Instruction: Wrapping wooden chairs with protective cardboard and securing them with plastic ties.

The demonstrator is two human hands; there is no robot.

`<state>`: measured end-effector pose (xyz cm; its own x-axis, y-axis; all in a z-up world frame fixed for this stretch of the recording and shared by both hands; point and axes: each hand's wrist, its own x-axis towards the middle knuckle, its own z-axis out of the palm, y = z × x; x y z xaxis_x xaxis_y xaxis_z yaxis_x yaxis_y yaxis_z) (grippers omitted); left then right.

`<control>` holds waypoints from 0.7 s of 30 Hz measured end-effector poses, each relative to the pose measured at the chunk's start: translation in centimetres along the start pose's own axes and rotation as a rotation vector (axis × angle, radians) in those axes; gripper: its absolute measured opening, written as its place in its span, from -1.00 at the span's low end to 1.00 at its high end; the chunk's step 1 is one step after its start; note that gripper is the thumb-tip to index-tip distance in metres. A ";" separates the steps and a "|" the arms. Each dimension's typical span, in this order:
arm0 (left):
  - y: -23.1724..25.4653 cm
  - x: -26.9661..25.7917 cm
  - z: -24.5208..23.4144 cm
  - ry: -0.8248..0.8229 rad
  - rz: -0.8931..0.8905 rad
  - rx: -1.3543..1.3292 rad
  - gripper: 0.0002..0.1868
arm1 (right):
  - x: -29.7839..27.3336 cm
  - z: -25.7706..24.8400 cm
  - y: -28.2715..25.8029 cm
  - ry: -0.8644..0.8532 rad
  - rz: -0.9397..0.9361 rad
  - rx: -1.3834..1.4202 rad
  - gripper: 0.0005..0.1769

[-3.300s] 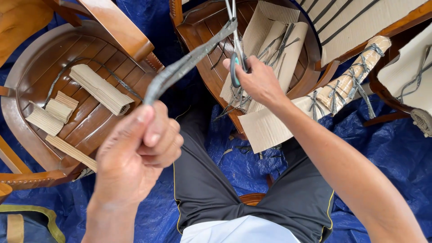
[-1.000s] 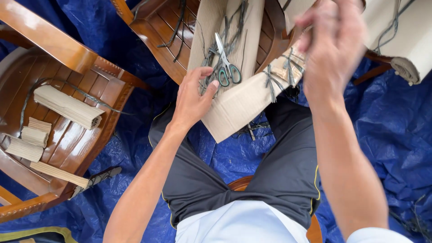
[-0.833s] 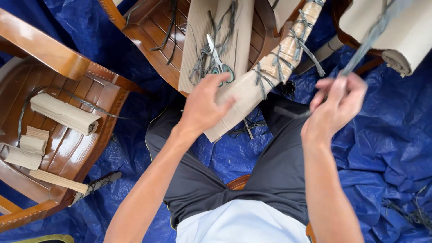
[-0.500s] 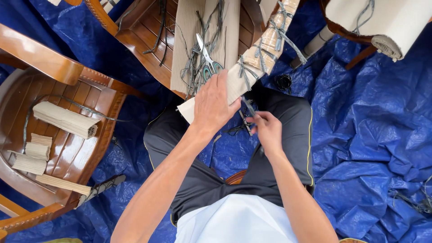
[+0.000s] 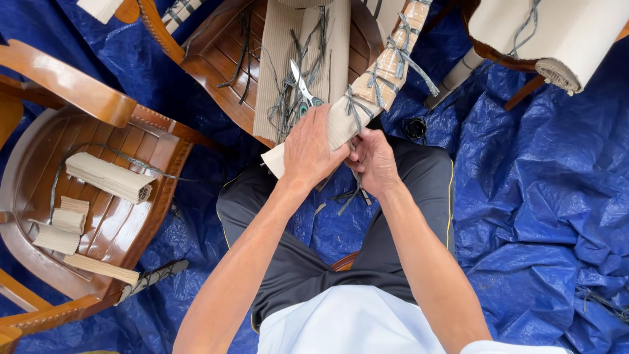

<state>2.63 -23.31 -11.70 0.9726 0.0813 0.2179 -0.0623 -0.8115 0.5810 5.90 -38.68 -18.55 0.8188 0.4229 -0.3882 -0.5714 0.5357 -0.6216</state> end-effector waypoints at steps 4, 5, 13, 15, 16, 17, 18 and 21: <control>-0.1 0.0 0.1 -0.056 -0.009 -0.010 -0.24 | 1.0 -1.5 0.9 -0.015 0.039 -0.050 -0.66; -0.1 0.2 0.0 -0.071 0.001 0.005 -0.22 | 1.8 -2.2 1.3 0.003 0.041 -0.115 -0.66; -1.4 2.6 0.8 -0.181 -0.322 -0.084 -0.38 | 2.3 -1.6 1.1 0.012 0.084 -0.089 -0.69; -2.5 4.3 1.8 -0.265 -0.514 -0.077 -0.41 | 2.5 -1.8 1.2 -0.023 0.066 -0.016 -0.74; -3.4 5.2 2.7 -0.256 -0.551 -0.099 -0.43 | 2.7 -1.9 1.2 0.002 0.074 0.004 -0.76; -4.4 5.7 3.6 -0.254 -0.593 -0.117 -0.44 | 2.6 -2.1 1.5 0.032 0.087 0.029 -0.77; -3.9 5.7 3.0 -0.257 -0.594 -0.117 -0.44 | 2.3 -2.1 1.4 0.035 0.089 0.030 -0.77; -2.8 5.8 1.4 -0.196 -0.592 -0.271 -0.56 | 2.2 -1.5 0.9 0.021 0.072 -0.011 -0.75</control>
<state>8.73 -21.39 -13.19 0.8810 0.3400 -0.3290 0.4642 -0.4867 0.7400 7.26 -38.37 -21.01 0.7766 0.4443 -0.4467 -0.6284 0.4963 -0.5989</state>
